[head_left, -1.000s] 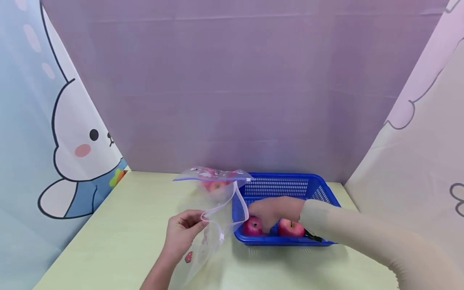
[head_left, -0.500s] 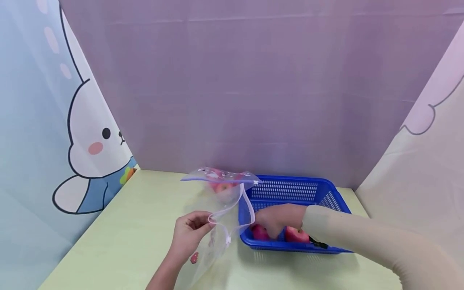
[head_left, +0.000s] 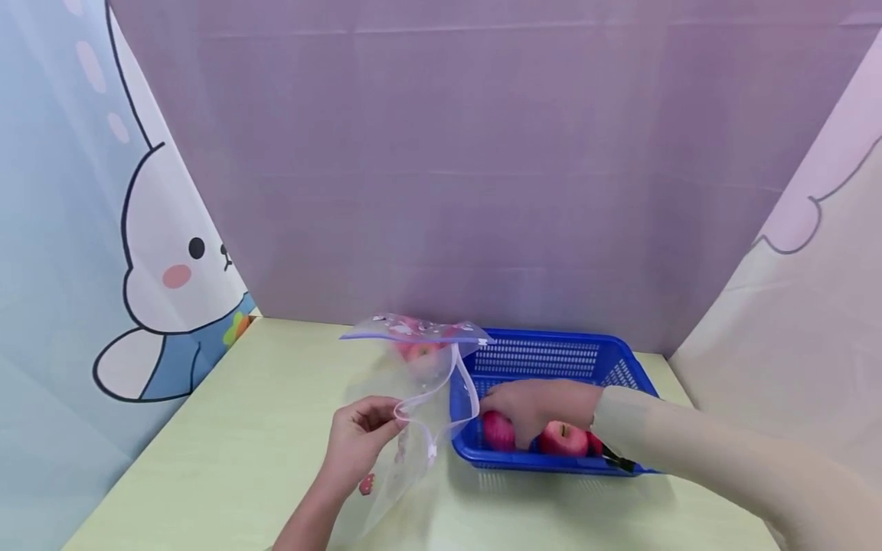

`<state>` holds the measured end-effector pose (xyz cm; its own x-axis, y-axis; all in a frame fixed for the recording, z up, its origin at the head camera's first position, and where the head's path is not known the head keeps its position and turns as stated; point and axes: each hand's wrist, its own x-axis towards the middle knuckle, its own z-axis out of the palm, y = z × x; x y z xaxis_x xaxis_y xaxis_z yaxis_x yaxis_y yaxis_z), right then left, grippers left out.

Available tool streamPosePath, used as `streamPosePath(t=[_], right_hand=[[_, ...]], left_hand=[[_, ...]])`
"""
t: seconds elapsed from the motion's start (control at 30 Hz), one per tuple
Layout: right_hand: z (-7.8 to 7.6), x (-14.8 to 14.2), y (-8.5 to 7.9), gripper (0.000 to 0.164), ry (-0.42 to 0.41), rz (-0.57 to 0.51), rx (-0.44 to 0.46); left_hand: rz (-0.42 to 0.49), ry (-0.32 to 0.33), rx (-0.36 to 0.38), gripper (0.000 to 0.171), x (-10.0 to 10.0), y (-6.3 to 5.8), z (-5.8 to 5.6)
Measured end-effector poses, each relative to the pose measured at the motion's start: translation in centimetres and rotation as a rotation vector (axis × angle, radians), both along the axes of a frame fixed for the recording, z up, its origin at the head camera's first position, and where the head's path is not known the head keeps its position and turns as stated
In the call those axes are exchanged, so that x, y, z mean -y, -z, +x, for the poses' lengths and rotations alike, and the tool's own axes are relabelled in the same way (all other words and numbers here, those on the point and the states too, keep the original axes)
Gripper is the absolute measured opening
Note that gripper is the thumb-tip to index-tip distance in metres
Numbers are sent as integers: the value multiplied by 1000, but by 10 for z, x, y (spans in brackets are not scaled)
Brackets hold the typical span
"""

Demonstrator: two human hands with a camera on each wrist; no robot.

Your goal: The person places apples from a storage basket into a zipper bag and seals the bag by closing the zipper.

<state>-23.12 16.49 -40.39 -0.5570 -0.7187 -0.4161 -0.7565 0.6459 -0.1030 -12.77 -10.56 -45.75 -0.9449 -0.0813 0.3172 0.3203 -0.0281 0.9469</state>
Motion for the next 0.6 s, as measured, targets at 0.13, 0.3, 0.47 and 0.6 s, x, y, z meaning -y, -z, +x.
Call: streamPosePath(t=[0.13, 0.3, 0.47, 0.6], right_hand=[[3, -7, -4, 75, 23, -28, -27], [7, -20, -15, 69, 71, -124, -36], [13, -30, -32, 67, 149, -218, -36], [18, -37, -43, 68, 181, -327, -54]], left_hand=[[-5, 11, -3, 16, 0, 0, -1], [-14, 26, -11, 17, 0, 1, -1], [-23, 42, -15, 18, -1, 1, -1], [-38, 45, -4, 17, -2, 0, -1]])
